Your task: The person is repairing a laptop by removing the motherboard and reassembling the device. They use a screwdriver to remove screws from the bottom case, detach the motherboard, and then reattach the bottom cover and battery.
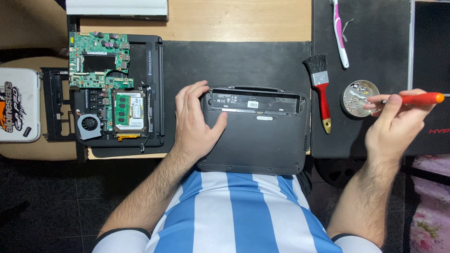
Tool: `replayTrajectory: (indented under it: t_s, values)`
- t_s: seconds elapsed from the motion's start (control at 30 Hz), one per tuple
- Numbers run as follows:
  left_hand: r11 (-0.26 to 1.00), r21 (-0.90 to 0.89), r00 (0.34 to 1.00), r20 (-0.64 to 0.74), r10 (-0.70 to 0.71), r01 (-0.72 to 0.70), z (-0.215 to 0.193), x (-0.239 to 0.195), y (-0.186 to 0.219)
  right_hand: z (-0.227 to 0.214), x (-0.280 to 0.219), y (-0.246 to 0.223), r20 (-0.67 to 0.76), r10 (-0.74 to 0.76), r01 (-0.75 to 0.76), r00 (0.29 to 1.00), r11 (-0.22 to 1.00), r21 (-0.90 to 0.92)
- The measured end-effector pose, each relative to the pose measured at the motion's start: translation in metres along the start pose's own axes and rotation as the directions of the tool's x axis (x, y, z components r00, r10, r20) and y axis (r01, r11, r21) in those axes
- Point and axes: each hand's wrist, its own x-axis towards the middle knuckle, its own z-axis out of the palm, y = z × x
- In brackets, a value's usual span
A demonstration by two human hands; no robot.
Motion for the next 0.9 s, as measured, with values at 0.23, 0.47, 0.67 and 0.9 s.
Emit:
replayTrajectory:
  t_s: [0.23, 0.47, 0.67, 0.9]
  values:
    - [0.992, 0.07, 0.994, 0.025, -0.105, 0.103, 0.003, -0.006, -0.004, 0.077, -0.048, -0.07, -0.05, 0.122, -0.085, 0.991, 0.881, 0.466]
    - [0.966, -0.254, 0.999, 0.002, -0.043, 0.042, -0.001, -0.009, -0.004, 0.11, -0.065, -0.088, -0.146, 0.179, -0.026, 0.973, 0.712, 0.702]
    - [0.905, -0.419, 0.997, -0.072, 0.042, -0.069, -0.001, -0.012, -0.006, 0.105, -0.068, -0.081, -0.145, 0.254, -0.053, 0.956, 0.639, 0.768]
    - [0.907, -0.41, 0.993, -0.106, 0.061, -0.099, -0.002, -0.007, -0.004, 0.109, -0.061, -0.077, -0.111, 0.209, -0.06, 0.972, 0.673, 0.738]
